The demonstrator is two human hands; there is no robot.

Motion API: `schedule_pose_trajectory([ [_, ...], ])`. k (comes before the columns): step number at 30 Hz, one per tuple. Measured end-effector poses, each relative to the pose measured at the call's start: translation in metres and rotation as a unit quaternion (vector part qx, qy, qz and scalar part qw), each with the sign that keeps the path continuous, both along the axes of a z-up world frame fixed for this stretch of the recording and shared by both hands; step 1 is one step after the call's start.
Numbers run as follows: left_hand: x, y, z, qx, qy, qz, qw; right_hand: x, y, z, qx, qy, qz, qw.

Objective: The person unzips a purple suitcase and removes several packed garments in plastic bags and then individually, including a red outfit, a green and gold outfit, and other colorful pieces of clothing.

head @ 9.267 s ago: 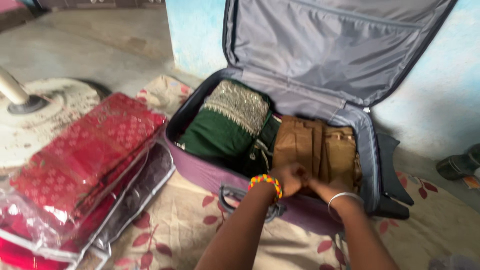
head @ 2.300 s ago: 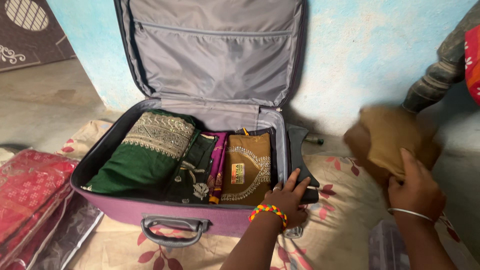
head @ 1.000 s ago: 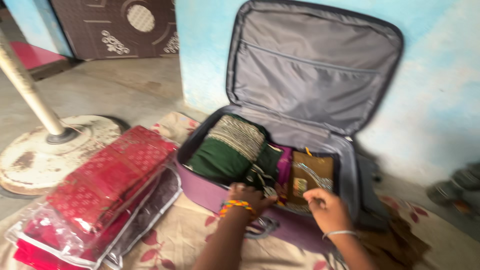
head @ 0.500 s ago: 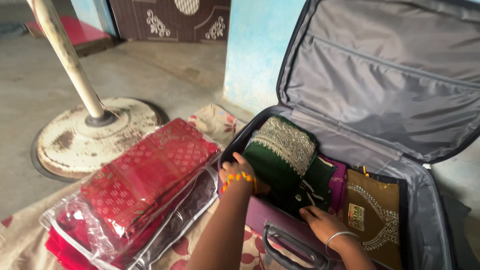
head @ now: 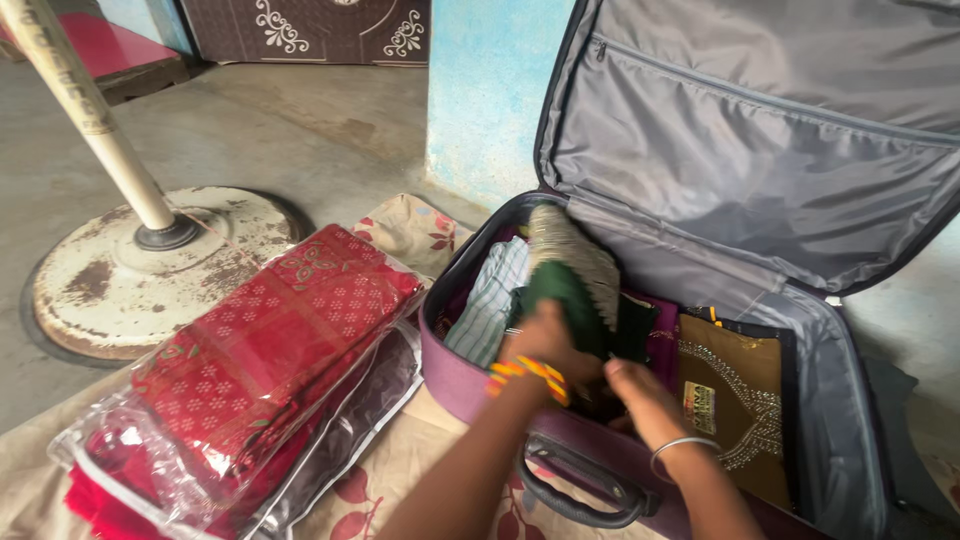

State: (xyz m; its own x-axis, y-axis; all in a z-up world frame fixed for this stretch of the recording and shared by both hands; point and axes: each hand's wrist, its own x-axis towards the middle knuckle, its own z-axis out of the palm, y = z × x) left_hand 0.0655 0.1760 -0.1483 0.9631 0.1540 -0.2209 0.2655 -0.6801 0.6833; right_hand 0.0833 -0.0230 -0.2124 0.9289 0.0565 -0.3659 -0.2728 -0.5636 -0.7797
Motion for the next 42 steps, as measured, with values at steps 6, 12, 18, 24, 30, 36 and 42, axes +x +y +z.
schedule_pose_trajectory([
  [6,-0.033,-0.100,-0.028,0.133,-0.108,-0.197,0.965,0.010,-0.030,-0.008,0.209,0.083,-0.251,0.942],
  [12,0.028,-0.082,-0.115,-0.280,-0.155,-0.018,0.947,0.025,-0.069,-0.051,0.264,0.102,-0.194,0.939],
  [18,0.043,-0.061,-0.104,-0.441,-0.086,0.318,0.835,-0.011,-0.046,-0.003,0.374,0.022,-0.283,0.883],
  [24,0.004,-0.053,-0.039,-0.563,0.102,0.077,0.816,-0.032,-0.050,0.031,0.477,-0.002,-0.312,0.822],
  [30,-0.020,-0.085,-0.002,-0.690,-0.046,-0.023,0.722,-0.054,-0.073,0.090,0.449,-0.063,-0.259,0.853],
  [36,-0.032,-0.163,0.069,-0.703,-0.119,-0.081,0.697,-0.079,-0.162,0.156,0.478,-0.151,-0.185,0.845],
  [42,-0.033,-0.277,0.118,-0.685,-0.181,-0.215,0.672,-0.108,-0.284,0.195,0.479,-0.281,-0.118,0.824],
])
